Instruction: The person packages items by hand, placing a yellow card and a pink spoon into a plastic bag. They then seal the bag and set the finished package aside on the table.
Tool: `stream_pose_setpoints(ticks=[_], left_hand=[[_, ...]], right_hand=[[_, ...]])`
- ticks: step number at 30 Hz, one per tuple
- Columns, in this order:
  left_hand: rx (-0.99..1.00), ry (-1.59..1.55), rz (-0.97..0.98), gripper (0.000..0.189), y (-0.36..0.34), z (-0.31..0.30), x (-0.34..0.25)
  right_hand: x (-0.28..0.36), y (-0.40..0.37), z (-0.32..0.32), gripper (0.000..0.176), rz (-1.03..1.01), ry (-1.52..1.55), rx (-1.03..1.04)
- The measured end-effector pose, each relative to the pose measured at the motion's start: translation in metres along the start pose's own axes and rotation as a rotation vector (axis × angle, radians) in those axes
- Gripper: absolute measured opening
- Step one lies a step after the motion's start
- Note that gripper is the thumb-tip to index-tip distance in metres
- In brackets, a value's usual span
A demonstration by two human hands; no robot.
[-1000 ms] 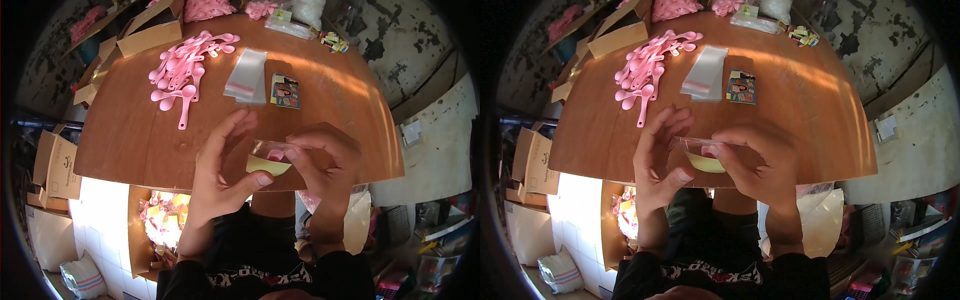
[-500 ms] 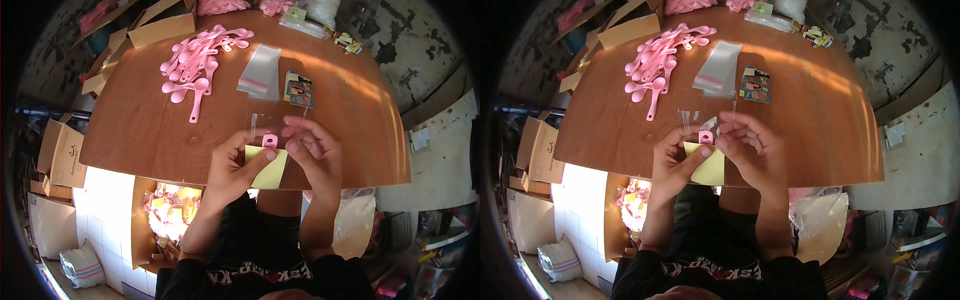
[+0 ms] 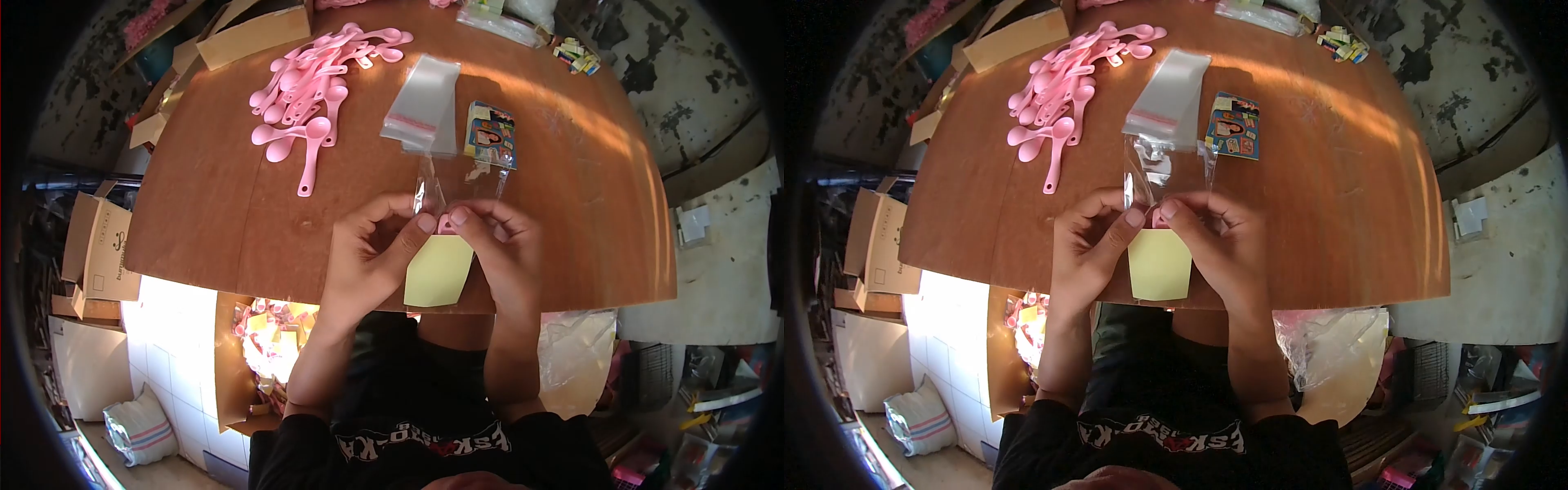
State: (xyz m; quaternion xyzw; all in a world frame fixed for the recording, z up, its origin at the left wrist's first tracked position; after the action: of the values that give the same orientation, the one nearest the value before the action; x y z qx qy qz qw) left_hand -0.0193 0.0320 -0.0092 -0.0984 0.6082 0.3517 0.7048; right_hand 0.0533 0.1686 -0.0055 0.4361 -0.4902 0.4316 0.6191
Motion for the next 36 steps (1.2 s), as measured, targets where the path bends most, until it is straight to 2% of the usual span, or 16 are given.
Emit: stream_pose_setpoints(ticks=[3, 5, 15, 20, 23, 27, 30, 32, 36], left_hand=[[-0.017, 0.096, -0.007, 0.015, 0.003, -0.004, -0.002], [-0.044, 0.114, -0.012, 0.013, 0.004, -0.007, -0.002], [-0.060, 0.104, -0.047, 0.014, 0.003, -0.015, 0.000], [-0.044, 0.130, 0.031, 0.013, 0.004, -0.014, 0.000], [-0.049, 0.204, 0.012, 0.015, 0.002, -0.017, 0.000], [-0.038, 0.128, 0.044, 0.016, 0.000, -0.017, -0.005], [-0.021, 0.190, -0.019, 0.015, -0.001, -0.018, -0.009], [0.077, 0.269, 0.054, 0.017, 0.001, -0.017, -0.013], [0.139, 0.311, 0.115, 0.019, 0.002, -0.017, -0.016]], right_hand=[[0.000, 0.002, -0.001, 0.019, 0.021, 0.001, 0.016], [0.000, 0.002, -0.005, 0.020, -0.028, 0.118, -0.014], [-0.006, 0.000, -0.016, 0.019, -0.078, 0.039, 0.054], [-0.002, 0.000, -0.016, 0.017, -0.185, 0.071, 0.011], [-0.002, -0.003, -0.020, 0.018, -0.083, 0.065, 0.041], [0.000, -0.005, -0.019, 0.015, -0.102, 0.064, 0.049], [-0.004, -0.007, -0.023, 0.011, -0.114, 0.031, 0.102], [0.000, -0.006, -0.022, 0.012, -0.214, 0.001, 0.160], [0.001, -0.005, -0.021, 0.015, -0.203, -0.010, 0.178]])
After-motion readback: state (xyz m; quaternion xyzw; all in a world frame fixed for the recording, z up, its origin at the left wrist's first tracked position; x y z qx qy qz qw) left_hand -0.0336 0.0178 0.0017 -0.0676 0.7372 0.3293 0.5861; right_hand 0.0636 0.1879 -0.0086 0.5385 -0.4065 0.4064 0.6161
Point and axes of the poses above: each hand's wrist, its own y-axis towards the middle knuckle, its own z-axis out of the palm, x = y × z, the point moved 5 cm from there along y, towards the middle knuckle, and after that the axes turned 14 degrees about x, right-handed, at the moved point
